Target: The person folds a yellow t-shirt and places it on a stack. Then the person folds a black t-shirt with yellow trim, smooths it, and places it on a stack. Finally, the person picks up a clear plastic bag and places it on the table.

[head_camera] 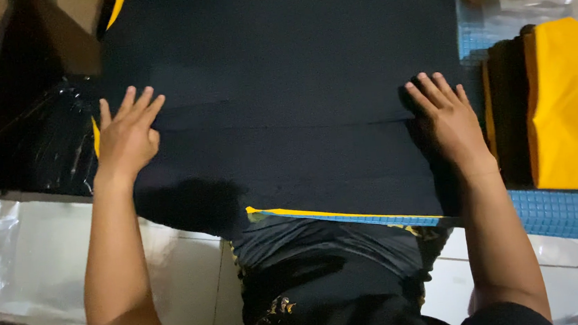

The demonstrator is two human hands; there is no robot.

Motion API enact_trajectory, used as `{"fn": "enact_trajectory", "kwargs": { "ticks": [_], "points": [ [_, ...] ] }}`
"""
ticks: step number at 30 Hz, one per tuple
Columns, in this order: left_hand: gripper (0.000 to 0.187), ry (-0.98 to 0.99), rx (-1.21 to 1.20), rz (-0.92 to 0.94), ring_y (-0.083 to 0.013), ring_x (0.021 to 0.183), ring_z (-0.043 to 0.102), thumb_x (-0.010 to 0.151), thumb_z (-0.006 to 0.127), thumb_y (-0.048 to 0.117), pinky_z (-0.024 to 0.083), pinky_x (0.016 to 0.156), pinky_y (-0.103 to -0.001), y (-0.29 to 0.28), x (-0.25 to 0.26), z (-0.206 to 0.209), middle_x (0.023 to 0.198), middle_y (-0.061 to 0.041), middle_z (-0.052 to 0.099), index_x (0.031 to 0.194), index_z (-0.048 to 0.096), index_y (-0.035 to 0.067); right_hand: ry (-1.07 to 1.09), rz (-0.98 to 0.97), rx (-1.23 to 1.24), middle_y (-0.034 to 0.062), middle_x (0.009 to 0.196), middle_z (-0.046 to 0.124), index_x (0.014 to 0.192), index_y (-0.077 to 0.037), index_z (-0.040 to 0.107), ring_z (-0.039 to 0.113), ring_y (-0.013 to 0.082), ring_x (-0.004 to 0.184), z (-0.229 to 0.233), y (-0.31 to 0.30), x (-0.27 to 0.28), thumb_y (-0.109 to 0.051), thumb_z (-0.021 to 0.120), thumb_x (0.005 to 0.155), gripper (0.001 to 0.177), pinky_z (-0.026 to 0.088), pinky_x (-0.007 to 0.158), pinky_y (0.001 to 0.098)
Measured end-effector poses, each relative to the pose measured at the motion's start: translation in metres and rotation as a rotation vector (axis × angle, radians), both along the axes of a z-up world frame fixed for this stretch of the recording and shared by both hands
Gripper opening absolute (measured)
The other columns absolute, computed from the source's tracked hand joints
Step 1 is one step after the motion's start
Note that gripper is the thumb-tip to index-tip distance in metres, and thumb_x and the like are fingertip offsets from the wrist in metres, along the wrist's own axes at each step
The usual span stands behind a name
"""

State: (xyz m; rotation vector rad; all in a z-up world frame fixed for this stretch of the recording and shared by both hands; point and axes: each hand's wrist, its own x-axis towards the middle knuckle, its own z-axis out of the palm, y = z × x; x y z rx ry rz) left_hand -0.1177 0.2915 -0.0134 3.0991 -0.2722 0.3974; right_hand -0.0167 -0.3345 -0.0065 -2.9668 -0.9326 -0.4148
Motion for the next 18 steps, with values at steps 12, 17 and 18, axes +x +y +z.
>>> {"fn": "enact_trajectory", "kwargs": {
  "ticks": [12,17,18],
  "points": [
    [0.084,0.239,0.244,0.066,-0.0411,0.157,0.031,0.088,0.059,0.005,0.029,0.115,-0.076,0.011,0.024,-0.005,0.172,-0.011,0.035,0.165,0.038,0.028,-0.273,-0.122,-0.028,-0.0059,0.130,0.076,0.133,-0.029,0.075,0.071,0.0175,0.122,-0.023,-0.037,0.023,-0.025,0.061,0.109,0.029,0.057,0.097,0.0302],
    [0.060,-0.028,0.419,0.032,-0.0332,0.145,0.057,0.103,0.052,0.008,0.049,0.110,-0.058,0.016,0.012,-0.003,0.161,-0.009,0.059,0.161,0.054,0.024,-0.263,-0.056,0.120,-0.0006,0.124,0.078,0.127,-0.023,0.079,0.073,0.0208,0.118,0.011,-0.027,0.015,-0.015,0.062,0.108,0.026,0.056,0.101,0.0293],
    [0.060,-0.049,0.346,-0.010,-0.0375,0.144,0.055,0.101,0.049,0.004,0.046,0.110,-0.060,0.022,0.013,-0.008,0.162,-0.013,0.055,0.159,0.054,0.018,-0.129,-0.042,0.145,0.0089,0.133,0.073,0.133,-0.012,0.075,0.067,0.0282,0.126,0.024,-0.020,0.009,-0.003,0.063,0.100,0.036,0.053,0.105,0.0374]
  ]
}}
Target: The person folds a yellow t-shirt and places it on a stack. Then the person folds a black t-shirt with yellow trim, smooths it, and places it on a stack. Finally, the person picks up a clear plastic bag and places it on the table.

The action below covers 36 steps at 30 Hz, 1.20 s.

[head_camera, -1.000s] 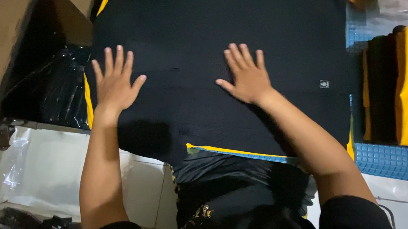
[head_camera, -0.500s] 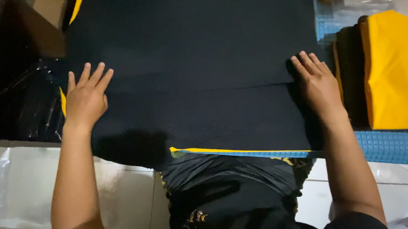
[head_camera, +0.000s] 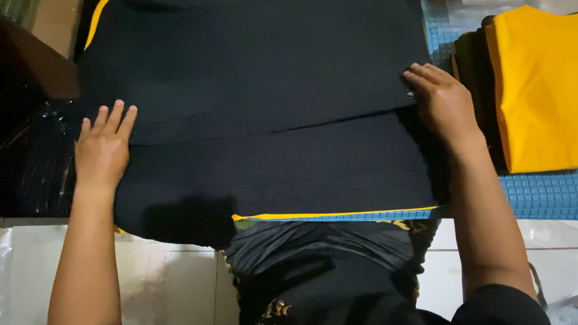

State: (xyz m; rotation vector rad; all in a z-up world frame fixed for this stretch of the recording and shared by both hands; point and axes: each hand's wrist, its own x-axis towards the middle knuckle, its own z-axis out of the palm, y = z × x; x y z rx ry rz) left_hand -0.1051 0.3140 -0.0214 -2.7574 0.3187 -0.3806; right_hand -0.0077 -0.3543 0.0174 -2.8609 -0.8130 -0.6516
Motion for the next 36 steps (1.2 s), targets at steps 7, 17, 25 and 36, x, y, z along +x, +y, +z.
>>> {"fn": "enact_trajectory", "kwargs": {
  "ticks": [7,17,25,36],
  "points": [
    [0.079,0.103,-0.163,-0.048,-0.0357,0.147,0.051,0.076,0.054,-0.001,0.044,0.108,-0.058,0.014,-0.012,0.024,0.162,-0.014,0.053,0.155,0.056,0.009,0.041,0.027,0.018,0.0150,0.137,0.072,0.137,-0.002,0.074,0.065,0.0350,0.131,0.013,-0.008,-0.020,0.011,0.058,0.083,0.057,0.055,0.104,0.0442],
    [0.084,0.207,-0.113,0.054,-0.0283,0.149,0.050,0.073,0.065,0.001,0.038,0.119,-0.056,-0.004,-0.086,0.040,0.162,-0.006,0.053,0.155,0.053,0.016,0.153,-0.050,-0.044,0.0134,0.141,0.069,0.140,-0.005,0.069,0.062,0.0340,0.136,0.018,-0.011,-0.110,0.003,0.067,0.091,0.050,0.050,0.111,0.0465],
    [0.098,0.651,-0.382,0.361,-0.0320,0.160,0.007,0.079,0.062,0.057,0.011,0.120,-0.067,-0.078,-0.058,0.120,0.173,-0.008,0.015,0.163,0.022,0.026,0.795,-0.044,0.101,0.0114,0.172,0.017,0.162,-0.016,0.027,0.003,0.0390,0.159,0.050,-0.011,-0.111,-0.051,0.081,0.072,0.111,-0.001,0.121,0.0651],
    [0.032,0.081,-0.415,-0.229,-0.0381,0.114,0.055,0.104,0.063,0.020,0.044,0.092,-0.055,-0.188,0.207,0.009,0.124,-0.014,0.063,0.133,0.069,0.009,0.023,-0.071,-0.028,0.0217,0.126,0.064,0.128,-0.002,0.067,0.057,0.0440,0.114,-0.034,0.052,0.157,-0.031,0.063,0.107,0.037,0.048,0.087,0.0576]
  ]
}}
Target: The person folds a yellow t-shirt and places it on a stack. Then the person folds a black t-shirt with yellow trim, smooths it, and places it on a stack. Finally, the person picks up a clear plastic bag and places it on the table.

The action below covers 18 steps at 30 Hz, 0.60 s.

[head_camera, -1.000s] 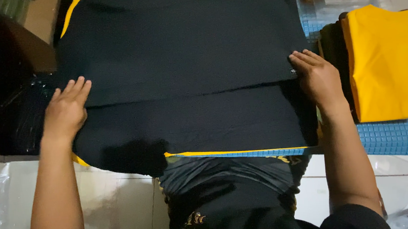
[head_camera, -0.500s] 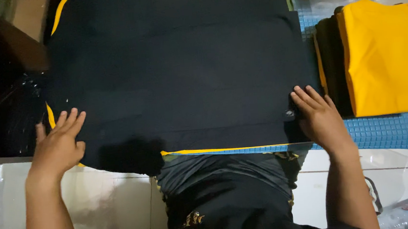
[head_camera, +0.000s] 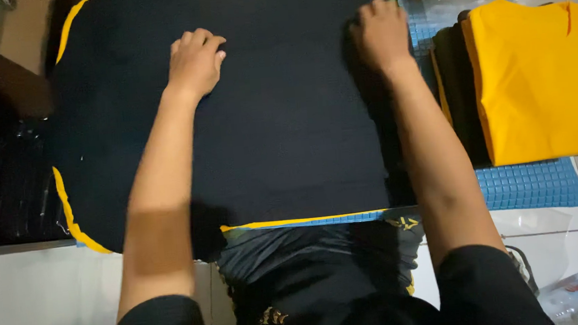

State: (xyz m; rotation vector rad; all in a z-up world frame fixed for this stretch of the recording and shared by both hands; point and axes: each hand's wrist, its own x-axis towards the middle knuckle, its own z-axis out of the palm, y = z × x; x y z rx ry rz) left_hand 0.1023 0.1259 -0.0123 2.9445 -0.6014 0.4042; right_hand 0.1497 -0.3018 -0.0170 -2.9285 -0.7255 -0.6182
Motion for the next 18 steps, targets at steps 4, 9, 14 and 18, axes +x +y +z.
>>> {"fn": "enact_trajectory", "kwargs": {
  "ticks": [4,9,14,18],
  "points": [
    [0.017,-0.068,-0.040,0.049,-0.0351,0.098,0.057,0.109,0.059,0.027,0.036,0.085,-0.050,-0.001,0.026,-0.015,0.101,-0.009,0.068,0.106,0.071,0.015,0.165,-0.063,0.320,0.0239,0.084,0.060,0.091,-0.001,0.050,0.053,0.0446,0.078,-0.047,-0.053,0.058,-0.029,0.079,0.109,0.044,0.039,0.063,0.0532],
    [0.029,0.051,-0.050,0.048,-0.0367,0.093,0.061,0.114,0.054,0.033,0.032,0.083,-0.049,0.014,0.043,-0.024,0.094,-0.008,0.072,0.100,0.070,0.014,0.254,-0.100,0.432,0.0067,0.072,0.058,0.078,-0.009,0.058,0.051,0.0189,0.063,-0.054,-0.084,0.071,-0.047,0.073,0.119,0.058,0.045,0.064,0.0366],
    [0.031,-0.018,-0.009,0.073,-0.0365,0.084,0.066,0.116,0.057,0.036,0.031,0.078,-0.047,0.021,0.055,-0.030,0.084,-0.008,0.072,0.097,0.069,0.015,0.186,-0.126,0.339,0.0082,0.062,0.054,0.067,-0.007,0.057,0.045,0.0239,0.054,-0.072,-0.093,0.090,-0.057,0.067,0.125,0.078,0.038,0.061,0.0422],
    [0.034,-0.134,0.007,0.091,-0.0319,0.082,0.064,0.107,0.075,0.042,0.033,0.077,-0.047,0.015,0.051,-0.027,0.082,-0.002,0.070,0.085,0.065,0.018,0.198,-0.281,0.192,0.0132,0.063,0.056,0.067,-0.006,0.049,0.047,0.0300,0.054,-0.053,-0.072,0.073,-0.060,0.075,0.118,0.079,0.035,0.052,0.0460]
  ]
}}
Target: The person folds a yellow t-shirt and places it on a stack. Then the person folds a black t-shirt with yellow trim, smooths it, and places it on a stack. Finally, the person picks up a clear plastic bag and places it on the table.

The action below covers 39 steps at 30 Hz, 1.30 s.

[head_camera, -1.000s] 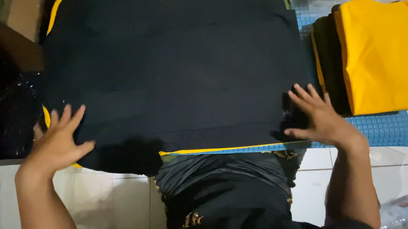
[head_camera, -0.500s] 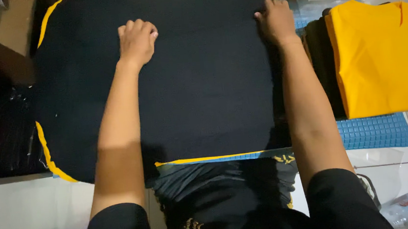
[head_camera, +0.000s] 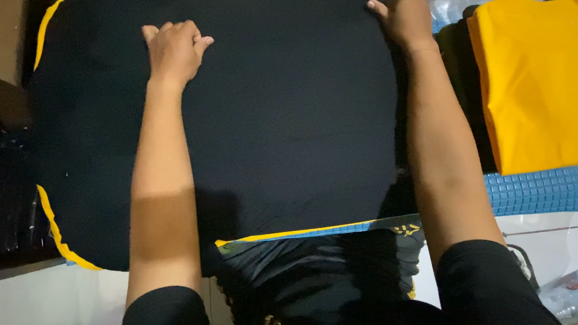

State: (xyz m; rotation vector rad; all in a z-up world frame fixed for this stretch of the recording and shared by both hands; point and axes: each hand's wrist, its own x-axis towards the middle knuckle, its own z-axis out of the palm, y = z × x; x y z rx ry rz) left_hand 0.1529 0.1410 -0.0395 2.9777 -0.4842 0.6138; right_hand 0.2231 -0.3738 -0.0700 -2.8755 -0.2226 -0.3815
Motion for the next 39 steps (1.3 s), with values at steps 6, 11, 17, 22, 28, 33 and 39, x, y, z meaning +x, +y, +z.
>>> {"fn": "enact_trajectory", "kwargs": {
  "ticks": [6,11,17,22,28,33,39],
  "points": [
    [0.024,-0.125,0.017,-0.100,-0.0329,0.091,0.059,0.100,0.077,0.040,0.038,0.076,-0.048,-0.048,0.000,0.006,0.097,-0.007,0.067,0.104,0.072,0.016,-0.517,0.315,-0.194,0.0149,0.107,0.063,0.103,-0.006,0.065,0.058,0.0373,0.093,0.071,0.091,-0.044,-0.021,0.082,0.088,0.027,0.046,0.065,0.0490],
    [0.022,0.197,-0.104,-0.122,-0.0439,0.089,0.065,0.111,0.060,0.022,0.045,0.071,-0.057,-0.058,0.006,0.008,0.096,-0.016,0.070,0.098,0.063,0.005,-0.407,0.500,-0.235,0.0095,0.097,0.063,0.099,-0.012,0.065,0.061,0.0336,0.086,0.042,0.163,-0.071,-0.033,0.075,0.090,0.024,0.048,0.059,0.0483],
    [0.028,-0.395,0.003,-0.069,-0.0268,0.084,0.054,0.094,0.086,0.031,0.040,0.070,-0.041,-0.058,-0.007,0.015,0.091,-0.006,0.059,0.098,0.065,0.013,-0.176,0.368,-0.025,0.0304,0.146,0.049,0.146,0.003,0.055,0.041,0.0556,0.134,0.012,0.156,-0.064,-0.008,0.050,0.106,0.042,0.038,0.105,0.0653],
    [0.031,-0.103,-0.250,-0.380,-0.0431,0.110,0.062,0.095,0.062,0.013,0.050,0.093,-0.053,-0.091,-0.046,0.035,0.122,-0.022,0.070,0.122,0.070,-0.001,-0.177,0.612,-0.112,0.0164,0.164,0.038,0.156,-0.005,0.045,0.030,0.0388,0.151,0.062,0.185,-0.103,-0.031,0.065,0.098,0.067,0.030,0.112,0.0696],
    [0.071,0.525,0.018,-0.104,-0.0326,0.158,0.005,0.109,0.032,0.046,0.006,0.125,-0.057,-0.102,-0.079,0.045,0.172,-0.016,0.010,0.164,0.014,0.003,0.320,0.383,-0.173,0.0032,0.174,0.006,0.166,-0.012,0.011,0.001,0.0260,0.160,0.070,0.187,-0.122,-0.058,0.024,0.105,0.078,-0.004,0.121,0.0665],
    [0.075,0.595,0.022,0.052,-0.0298,0.159,0.001,0.107,0.028,0.050,0.002,0.125,-0.057,-0.076,-0.078,0.058,0.173,-0.014,0.007,0.164,0.014,0.002,0.370,0.207,-0.155,0.0029,0.174,0.005,0.166,-0.012,0.011,-0.002,0.0273,0.159,0.081,0.127,-0.122,-0.062,0.024,0.103,0.081,-0.004,0.121,0.0671],
    [0.053,0.351,-0.017,0.073,-0.0304,0.149,0.027,0.108,0.036,0.034,0.011,0.116,-0.068,-0.036,-0.058,0.025,0.162,-0.010,0.035,0.154,0.041,0.008,0.307,0.035,0.029,0.0063,0.167,0.019,0.162,-0.011,0.024,0.016,0.0381,0.151,0.070,0.063,-0.115,-0.045,0.035,0.110,0.063,0.022,0.113,0.0701]
  ]
}}
